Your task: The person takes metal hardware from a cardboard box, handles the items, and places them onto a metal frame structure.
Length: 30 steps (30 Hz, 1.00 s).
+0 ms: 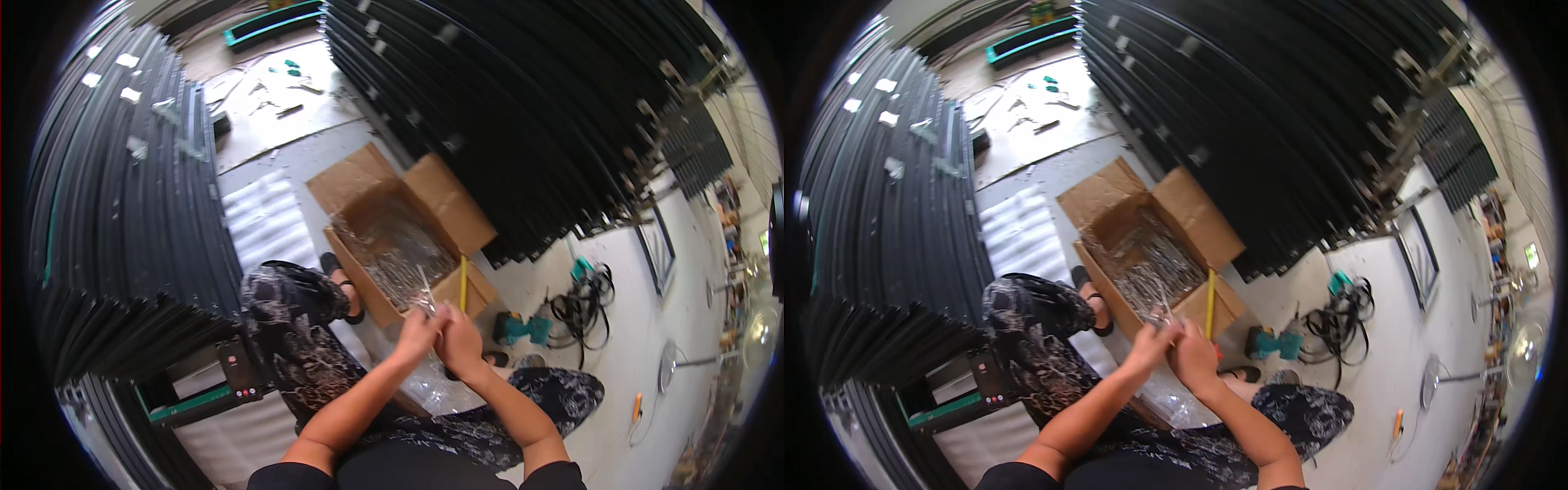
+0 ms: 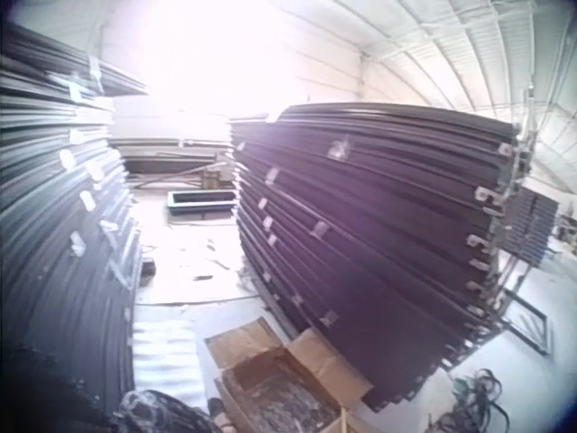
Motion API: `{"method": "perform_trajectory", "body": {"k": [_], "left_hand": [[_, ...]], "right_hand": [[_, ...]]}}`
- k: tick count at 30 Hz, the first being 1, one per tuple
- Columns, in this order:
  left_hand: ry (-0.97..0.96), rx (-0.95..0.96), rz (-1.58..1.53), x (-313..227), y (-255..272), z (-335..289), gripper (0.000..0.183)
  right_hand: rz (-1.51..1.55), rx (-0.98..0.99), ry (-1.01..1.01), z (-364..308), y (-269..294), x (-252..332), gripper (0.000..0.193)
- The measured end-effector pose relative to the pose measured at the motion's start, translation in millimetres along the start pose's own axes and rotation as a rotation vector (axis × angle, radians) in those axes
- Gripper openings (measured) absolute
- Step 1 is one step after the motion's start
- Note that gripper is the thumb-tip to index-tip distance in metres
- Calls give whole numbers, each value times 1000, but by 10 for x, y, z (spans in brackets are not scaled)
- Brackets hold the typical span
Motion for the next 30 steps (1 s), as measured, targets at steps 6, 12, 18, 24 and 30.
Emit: {"method": "perform_trajectory", "body": {"k": [6, 12, 18, 24, 30], "left_hand": [[-128, 65, 809, -335, 26, -186, 44], [-334, -133, 799, -758, 264, -211, 36], [-543, -498, 596, -1051, 522, -375, 29], [-363, -376, 686, -847, 515, -226, 37], [-358, -179, 750, -724, 310, -227, 29]], "right_hand": [[894, 158, -433, -265, -827, -945, 14], [1338, 475, -1182, 71, -1354, -1213, 21], [1688, 522, -816, 2748, -1400, -55, 25], [1532, 155, -483, 3726, -1160, 1066, 49], [1046, 464, -545, 2303, -1723, -472, 17]]}}
Point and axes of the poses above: each hand's wrist, its own z-axis towards the middle knuckle, its own y-axis out of the back of the hand, x = y × z, the point moved 6 cm from there along z, towards the middle knuckle, and after that the axes turned 7 degrees about z, right-handed, at the moved point
